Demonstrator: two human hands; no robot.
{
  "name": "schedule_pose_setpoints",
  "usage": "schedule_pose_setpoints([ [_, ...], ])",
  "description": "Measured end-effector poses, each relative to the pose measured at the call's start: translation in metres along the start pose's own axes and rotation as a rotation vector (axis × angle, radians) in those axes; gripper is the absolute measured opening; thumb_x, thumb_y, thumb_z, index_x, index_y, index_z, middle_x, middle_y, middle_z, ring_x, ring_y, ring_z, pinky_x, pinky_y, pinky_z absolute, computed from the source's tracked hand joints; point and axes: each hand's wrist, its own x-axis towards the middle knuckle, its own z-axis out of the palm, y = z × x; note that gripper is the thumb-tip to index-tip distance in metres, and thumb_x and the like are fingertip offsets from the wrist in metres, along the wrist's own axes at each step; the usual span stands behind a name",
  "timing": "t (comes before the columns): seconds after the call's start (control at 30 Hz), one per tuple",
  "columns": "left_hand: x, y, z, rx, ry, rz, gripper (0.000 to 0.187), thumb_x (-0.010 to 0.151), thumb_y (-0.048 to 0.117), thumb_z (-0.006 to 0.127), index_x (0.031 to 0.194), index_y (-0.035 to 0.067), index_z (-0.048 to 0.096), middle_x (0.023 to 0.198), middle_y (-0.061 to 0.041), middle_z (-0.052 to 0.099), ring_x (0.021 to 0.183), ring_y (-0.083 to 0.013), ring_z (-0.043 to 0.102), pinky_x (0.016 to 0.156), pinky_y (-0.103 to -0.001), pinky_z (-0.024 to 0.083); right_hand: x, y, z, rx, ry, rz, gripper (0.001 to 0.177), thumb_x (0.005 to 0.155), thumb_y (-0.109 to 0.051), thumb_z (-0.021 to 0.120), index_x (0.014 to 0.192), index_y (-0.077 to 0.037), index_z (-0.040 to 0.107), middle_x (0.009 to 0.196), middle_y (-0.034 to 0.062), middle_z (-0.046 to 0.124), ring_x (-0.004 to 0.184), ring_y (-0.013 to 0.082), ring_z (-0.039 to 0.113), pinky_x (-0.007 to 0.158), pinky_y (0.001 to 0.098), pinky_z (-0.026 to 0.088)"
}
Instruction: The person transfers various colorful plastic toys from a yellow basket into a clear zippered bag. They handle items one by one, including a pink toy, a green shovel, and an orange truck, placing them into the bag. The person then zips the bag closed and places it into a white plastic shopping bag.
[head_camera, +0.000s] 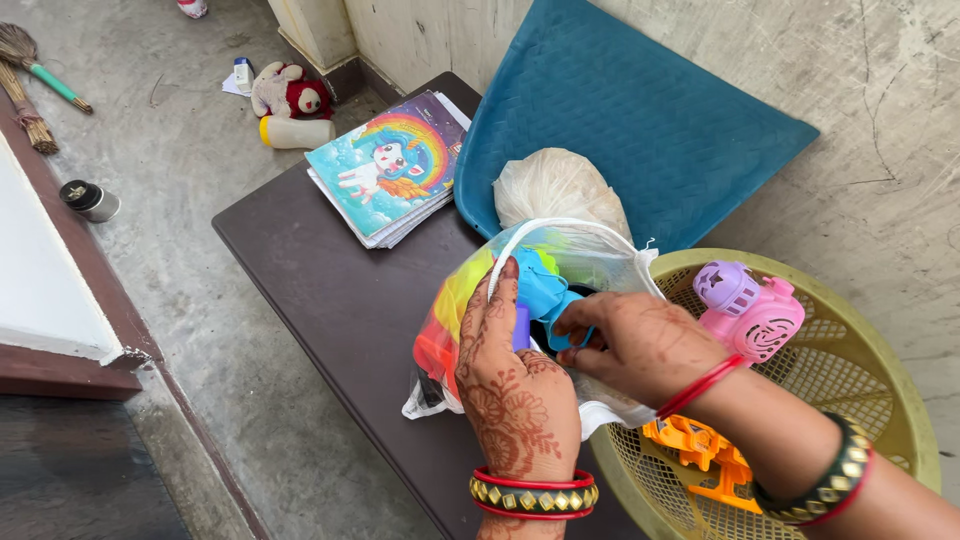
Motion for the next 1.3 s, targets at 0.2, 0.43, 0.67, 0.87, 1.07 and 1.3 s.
schedule_pose_setpoints([
  [0.2, 0.018, 0.0, -0.013, 0.026, 0.123, -0.088, 0.066, 0.081, -0.012, 0.055, 0.144, 0.009, 0.058, 0.143, -0.019, 0.058, 0.135, -0.036, 0.053, 0.111, -0.044, 0.041, -0.019, 0.038, -0.015, -0.128, 0.637, 0.084, 0.041, 0.084, -0.039, 0.08, 0.117, -0.015, 0.072, 0.111, 0.0104, 0.071, 0.099, 0.0305, 0.071, 0.085, 0.0421, 0.056],
  [0.43, 0.019, 0.0, -0.018, 0.02, 0.139, 0.075, 0.076, 0.072, -0.016, 0.052, 0.146, -0.002, 0.049, 0.154, -0.022, 0.048, 0.144, -0.0388, 0.044, 0.118, -0.046, 0.034, 0.005, 0.04, 0.015, 0.94, 0.347, 0.225, 0.079, 0.084, -0.008, 0.064, 0.157, -0.018, 0.036, 0.101, 0.0075, 0.062, 0.071, 0.0134, 0.064, 0.06, 0.031, 0.057],
  [0.67, -0.003, 0.003, 0.003, 0.084, -0.124, 0.091, 0.071, 0.073, -0.013, 0.053, 0.143, 0.0, 0.053, 0.151, -0.018, 0.051, 0.144, -0.0382, 0.045, 0.117, -0.047, 0.032, 0.033, -0.018, -0.01, 0.734, 0.54, -0.064, 0.043, 0.087, -0.003, 0.056, 0.128, -0.007, 0.067, 0.096, 0.0078, 0.071, 0.082, 0.0118, 0.07, 0.072, 0.0274, 0.055],
  [0.87, 0.02, -0.002, -0.02, 0.003, 0.097, -0.01, 0.074, 0.072, -0.014, 0.052, 0.145, 0.002, 0.054, 0.15, -0.019, 0.053, 0.142, -0.0365, 0.047, 0.117, -0.045, 0.034, 0.01, -0.002, -0.004, 0.006, 0.825, -0.112, 0.026, 0.084, -0.016, 0.073, 0.109, -0.009, 0.073, 0.108, 0.0183, 0.072, 0.105, 0.0285, 0.066, 0.09, 0.0378, 0.049],
  [1.07, 0.028, -0.001, -0.028, -0.26, 0.196, -0.22, 0.075, 0.074, -0.014, 0.048, 0.146, 0.004, 0.053, 0.155, -0.015, 0.048, 0.145, -0.0327, 0.048, 0.118, -0.042, 0.038, 0.007, 0.022, 0.016, 0.76, 0.169, 0.343, 0.035, 0.089, -0.011, 0.063, 0.122, -0.012, 0.075, 0.101, 0.0196, 0.079, 0.091, 0.0172, 0.068, 0.08, 0.0331, 0.051],
  [1.3, -0.006, 0.0, -0.007, 0.115, -0.134, 0.136, 0.074, 0.071, 0.003, 0.061, 0.144, -0.004, 0.05, 0.156, -0.019, 0.048, 0.135, -0.0413, 0.045, 0.115, -0.051, 0.03, 0.01, -0.017, 0.014, 0.521, 0.357, 0.028, 0.05, 0.081, -0.006, 0.053, 0.126, -0.009, 0.074, 0.124, 0.0113, 0.074, 0.113, 0.0199, 0.069, 0.097, 0.033, 0.051],
])
